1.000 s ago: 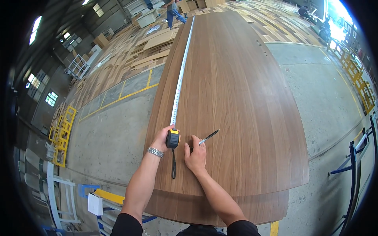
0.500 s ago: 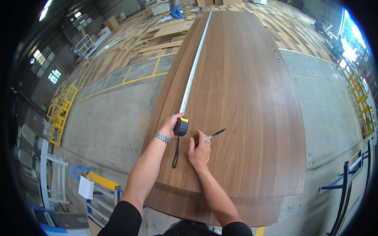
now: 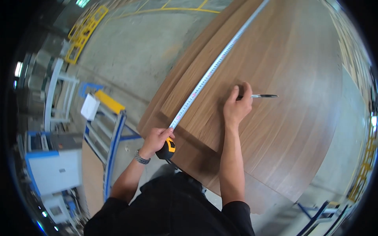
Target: Measuring large wood panels with a tape measure, marking them with a pen, and then moving and stacking them.
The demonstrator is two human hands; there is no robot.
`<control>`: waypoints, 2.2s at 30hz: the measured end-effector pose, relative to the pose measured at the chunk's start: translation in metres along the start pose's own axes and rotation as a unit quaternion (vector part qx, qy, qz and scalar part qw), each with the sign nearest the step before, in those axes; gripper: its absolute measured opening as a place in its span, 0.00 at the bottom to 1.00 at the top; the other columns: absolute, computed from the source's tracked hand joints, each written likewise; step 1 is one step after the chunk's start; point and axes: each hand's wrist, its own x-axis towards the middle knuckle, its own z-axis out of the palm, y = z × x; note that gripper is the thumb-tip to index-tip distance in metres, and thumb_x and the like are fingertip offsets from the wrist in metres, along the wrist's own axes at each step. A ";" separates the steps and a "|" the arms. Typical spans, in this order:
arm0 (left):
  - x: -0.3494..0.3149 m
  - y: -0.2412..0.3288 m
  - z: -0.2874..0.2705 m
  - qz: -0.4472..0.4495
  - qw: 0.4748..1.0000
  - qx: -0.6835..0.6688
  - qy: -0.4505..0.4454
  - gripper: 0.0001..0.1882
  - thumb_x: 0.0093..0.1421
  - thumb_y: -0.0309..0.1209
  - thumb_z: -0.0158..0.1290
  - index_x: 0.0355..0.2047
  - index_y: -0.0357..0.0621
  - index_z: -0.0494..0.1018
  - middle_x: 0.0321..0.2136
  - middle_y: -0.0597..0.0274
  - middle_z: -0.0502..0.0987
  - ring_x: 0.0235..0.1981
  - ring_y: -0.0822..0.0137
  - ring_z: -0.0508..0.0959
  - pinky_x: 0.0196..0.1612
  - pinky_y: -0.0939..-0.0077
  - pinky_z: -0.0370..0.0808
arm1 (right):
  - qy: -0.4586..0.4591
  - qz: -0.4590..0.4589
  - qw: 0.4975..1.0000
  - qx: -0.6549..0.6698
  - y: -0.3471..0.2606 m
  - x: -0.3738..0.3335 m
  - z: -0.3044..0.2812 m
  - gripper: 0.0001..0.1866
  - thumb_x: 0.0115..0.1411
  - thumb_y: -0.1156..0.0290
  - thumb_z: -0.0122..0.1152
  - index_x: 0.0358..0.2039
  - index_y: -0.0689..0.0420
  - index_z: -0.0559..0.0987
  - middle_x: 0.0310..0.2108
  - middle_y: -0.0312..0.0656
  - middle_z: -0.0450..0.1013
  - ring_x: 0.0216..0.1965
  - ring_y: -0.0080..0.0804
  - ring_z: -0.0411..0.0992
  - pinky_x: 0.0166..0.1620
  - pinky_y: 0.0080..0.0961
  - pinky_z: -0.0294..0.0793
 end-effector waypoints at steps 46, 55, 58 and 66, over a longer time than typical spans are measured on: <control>-0.022 -0.038 0.020 0.049 0.969 0.136 0.200 0.24 0.61 0.47 0.55 0.16 0.41 0.77 0.15 0.47 0.74 0.18 0.47 0.75 0.23 0.56 0.71 | -0.045 0.002 0.999 -0.026 -0.001 -0.014 -0.007 0.20 0.63 0.67 0.59 0.52 0.63 0.77 0.49 0.48 0.78 0.50 0.40 0.76 0.54 0.32 0.73; -0.021 -0.042 0.022 0.050 0.968 0.143 0.203 0.24 0.61 0.48 0.55 0.17 0.41 0.77 0.15 0.47 0.74 0.18 0.47 0.75 0.23 0.56 0.71 | -0.045 0.005 0.999 -0.028 -0.004 -0.015 -0.007 0.20 0.63 0.67 0.59 0.52 0.63 0.77 0.49 0.48 0.79 0.50 0.40 0.76 0.54 0.33 0.73; -0.021 -0.042 0.022 0.050 0.968 0.142 0.202 0.24 0.61 0.48 0.55 0.17 0.41 0.77 0.15 0.47 0.74 0.18 0.47 0.75 0.23 0.55 0.71 | -0.047 0.006 0.998 -0.034 -0.004 -0.015 -0.007 0.20 0.63 0.67 0.59 0.53 0.63 0.77 0.49 0.47 0.78 0.50 0.40 0.76 0.54 0.33 0.73; -0.022 -0.041 0.021 0.049 0.967 0.142 0.204 0.25 0.61 0.49 0.55 0.16 0.41 0.76 0.16 0.46 0.74 0.19 0.46 0.76 0.24 0.54 0.71 | -0.044 -0.005 0.998 -0.035 0.001 -0.015 -0.006 0.20 0.63 0.65 0.58 0.52 0.62 0.77 0.48 0.48 0.78 0.48 0.42 0.77 0.53 0.35 0.73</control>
